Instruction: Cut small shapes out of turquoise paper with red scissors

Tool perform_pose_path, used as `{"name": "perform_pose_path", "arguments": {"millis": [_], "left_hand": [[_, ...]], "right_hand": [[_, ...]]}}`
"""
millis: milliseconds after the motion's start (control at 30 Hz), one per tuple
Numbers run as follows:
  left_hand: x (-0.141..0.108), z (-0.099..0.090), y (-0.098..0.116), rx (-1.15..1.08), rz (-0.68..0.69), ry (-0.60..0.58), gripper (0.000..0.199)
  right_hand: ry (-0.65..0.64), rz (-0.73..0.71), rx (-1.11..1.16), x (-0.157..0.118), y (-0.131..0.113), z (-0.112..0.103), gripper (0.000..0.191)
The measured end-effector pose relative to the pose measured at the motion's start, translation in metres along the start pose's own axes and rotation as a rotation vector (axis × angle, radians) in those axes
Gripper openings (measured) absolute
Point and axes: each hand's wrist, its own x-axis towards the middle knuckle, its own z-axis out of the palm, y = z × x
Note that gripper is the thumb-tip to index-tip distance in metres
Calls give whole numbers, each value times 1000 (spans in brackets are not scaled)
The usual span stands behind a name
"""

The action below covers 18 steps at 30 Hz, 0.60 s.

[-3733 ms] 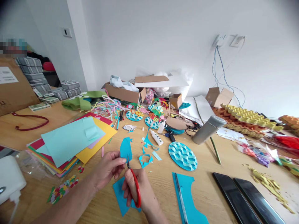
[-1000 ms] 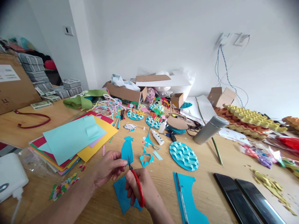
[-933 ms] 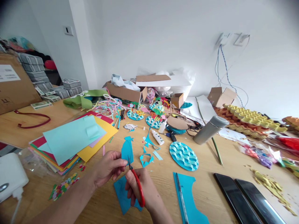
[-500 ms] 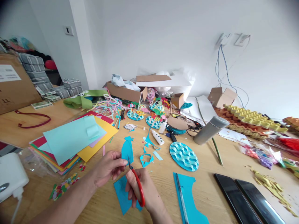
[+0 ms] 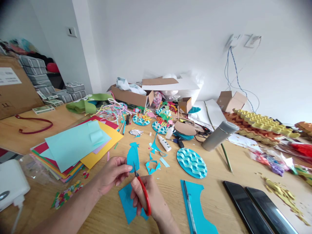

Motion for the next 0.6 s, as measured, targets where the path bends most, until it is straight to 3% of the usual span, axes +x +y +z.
{"name": "perform_pose_path", "arguments": {"millis": [600], "left_hand": [[-2,1,4,1,-43,5,23]], "right_hand": [[-1,7,29,0,1,2,79]]}}
